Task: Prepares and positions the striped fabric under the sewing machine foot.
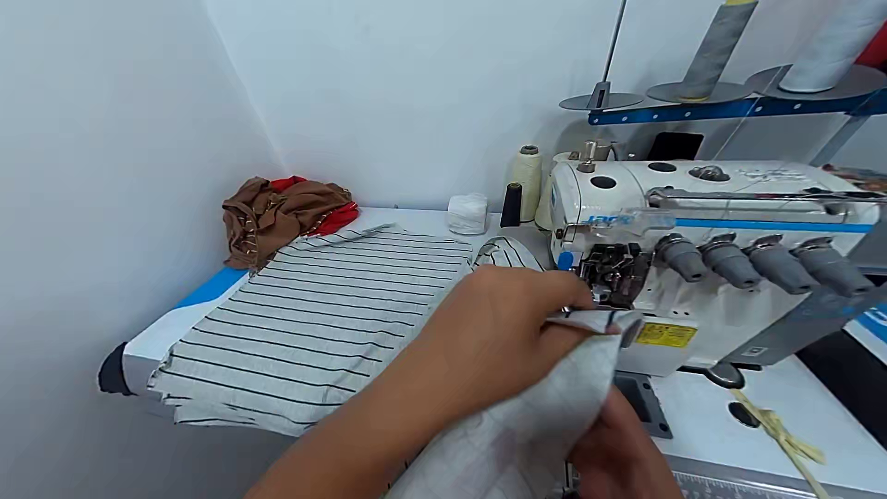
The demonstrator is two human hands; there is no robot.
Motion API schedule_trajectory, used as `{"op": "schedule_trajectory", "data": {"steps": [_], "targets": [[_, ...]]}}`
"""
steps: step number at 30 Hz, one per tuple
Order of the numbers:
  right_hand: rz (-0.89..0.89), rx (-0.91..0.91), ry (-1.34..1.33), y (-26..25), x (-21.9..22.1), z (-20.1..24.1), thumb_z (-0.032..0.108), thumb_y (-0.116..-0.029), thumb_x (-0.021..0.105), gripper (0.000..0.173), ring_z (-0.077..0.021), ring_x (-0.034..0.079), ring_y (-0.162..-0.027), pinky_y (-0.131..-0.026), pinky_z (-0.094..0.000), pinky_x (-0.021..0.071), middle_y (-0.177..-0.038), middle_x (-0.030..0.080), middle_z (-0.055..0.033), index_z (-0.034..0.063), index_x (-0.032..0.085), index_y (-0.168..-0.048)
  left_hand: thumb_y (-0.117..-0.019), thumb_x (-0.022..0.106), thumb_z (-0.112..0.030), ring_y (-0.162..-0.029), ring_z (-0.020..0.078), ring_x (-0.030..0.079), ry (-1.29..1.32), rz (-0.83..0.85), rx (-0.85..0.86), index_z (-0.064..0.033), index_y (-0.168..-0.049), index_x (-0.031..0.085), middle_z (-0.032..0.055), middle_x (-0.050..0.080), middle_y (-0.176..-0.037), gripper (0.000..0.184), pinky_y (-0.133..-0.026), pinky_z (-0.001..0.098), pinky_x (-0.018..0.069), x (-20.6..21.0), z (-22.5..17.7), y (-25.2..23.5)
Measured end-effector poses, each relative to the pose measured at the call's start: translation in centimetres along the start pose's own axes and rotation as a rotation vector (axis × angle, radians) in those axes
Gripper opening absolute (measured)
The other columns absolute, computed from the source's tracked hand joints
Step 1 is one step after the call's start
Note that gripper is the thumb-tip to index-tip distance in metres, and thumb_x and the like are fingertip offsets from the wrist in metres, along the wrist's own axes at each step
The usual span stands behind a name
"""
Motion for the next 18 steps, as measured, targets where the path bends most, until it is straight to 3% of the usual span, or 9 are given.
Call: {"op": "schedule_trajectory", "data": {"steps": [2, 3, 5, 8, 12, 14, 16, 18], "targets": [[-0.105, 0.077, -0.093, -0.6, -1.2, -2.0, 0.012, -0.1005, 0.062, 0.028, -0.0063, 0.071, -0.097, -0.086, -0.0297, 0.0615, -0.108, 0.073, 0.0062, 0.006, 0.051, -0.125, -0.0949, 0.071, -0.02, -0.062, 0.0016, 0.061, 0.14, 0.167, -0.079, -0.0084, -0.091, 0.075, -0.0028, 0.069, -0.072, 0.013, -0.056, 0.0195, 0.0502, 2.7, 2.7, -0.3], [-0.169, 0.141, -0.073, -0.6, -1.9, -3.1, 0.003, -0.101, 0.055, 0.018, -0.0065, 0.073, -0.088, -0.079, -0.028, 0.0622, -0.099, 0.075, 0.0047, 0.0053, 0.058, -0.118, -0.0964, 0.071, -0.022, -0.064, 0.0023, 0.063, 0.198, 0.237, -0.118, -0.0075, -0.093, 0.076, -0.0016, 0.071, -0.076, 0.016, -0.059, 0.0206, 0.0522, 3.9, 3.8, -0.1], [-0.23, 0.259, -0.004, -0.4, -3.1, -4.8, 0.002, -0.1027, 0.051, 0.017, -0.0071, 0.072, -0.077, -0.07, -0.0263, 0.0617, -0.088, 0.075, 0.0023, 0.004, 0.066, -0.11, -0.098, 0.069, -0.024, -0.067, 0.0032, 0.063, 0.252, 0.32, -0.18, -0.0067, -0.095, 0.077, -0.0001, 0.072, -0.079, 0.019, -0.062, 0.0222, 0.0528, 5.8, 6.1, 0.4], [-0.275, 0.274, 0.143, -0.1, -4.1, -5.7, 0.007, -0.1015, 0.057, 0.011, -0.003, 0.066, -0.062, -0.055, -0.0214, 0.0564, -0.077, 0.071, 0.0042, 0.006, 0.067, -0.099, -0.0992, 0.068, -0.024, -0.07, 0.0082, 0.066, 0.216, 0.359, -0.229, -0.0064, -0.099, 0.077, 0.0027, 0.073, -0.079, 0.02, -0.066, 0.0296, 0.0543, 7.4, 8.2, 0.3], [-0.357, 0.0, 0.461, -0.4, -5.8, -5.5, 0.022, -0.0944, 0.07, 0.017, 0.0031, 0.052, -0.073, -0.06, -0.0099, 0.0454, -0.092, 0.056, 0.0015, 0.0082, 0.075, -0.086, -0.0979, 0.07, -0.026, -0.07, 0.0088, 0.066, 0.166, 0.342, -0.202, -0.0082, -0.098, 0.077, 0.0019, 0.072, -0.08, 0.019, -0.066, 0.0306, 0.0545, 7.6, 8.7, -0.9], [-0.346, -0.009, 0.491, -0.4, -6.0, -5.5, 0.02, -0.0934, 0.071, 0.017, 0.0013, 0.06, -0.078, -0.065, -0.0129, 0.0524, -0.099, 0.065, -0.0027, 0.0063, 0.076, -0.085, -0.0974, 0.071, -0.026, -0.075, 0.0091, 0.067, 0.137, 0.373, -0.231, -0.0096, -0.098, 0.076, 0.0011, 0.072, -0.083, 0.018, -0.07, 0.0319, 0.0556, 8.0, 9.1, -0.9], [-0.308, 0.006, 0.471, -0.2, -5.7, -5.0, 0.014, -0.093, 0.072, 0.015, 0.0, 0.066, -0.082, -0.071, -0.0164, 0.0575, -0.095, 0.072, -0.0031, 0.0036, 0.076, -0.083, -0.0976, 0.07, -0.028, -0.078, 0.0112, 0.066, 0.111, 0.409, -0.281, -0.0102, -0.098, 0.075, 0.0014, 0.071, -0.086, 0.018, -0.072, 0.0349, 0.0554, 8.2, 9.5, -0.4], [-0.276, -0.001, 0.432, 0.2, -5.3, -4.7, 0.011, -0.092, 0.073, 0.014, -0.0012, 0.068, -0.084, -0.075, -0.0182, 0.0586, -0.092, 0.073, -0.0035, 0.0017, 0.076, -0.082, -0.0975, 0.07, -0.03, -0.073, 0.0092, 0.064, 0.094, 0.413, -0.309, -0.0122, -0.096, 0.075, -0.0012, 0.069, -0.083, 0.018, -0.067, 0.0325, 0.0536, 8.0, 9.6, 0.2]]}}
Point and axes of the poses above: each hand's wrist, its own y-axis away from the middle knuckle, its own x-axis out of the palm, z = x × y, the point moved 7 cm from there along -y, towards the middle knuckle
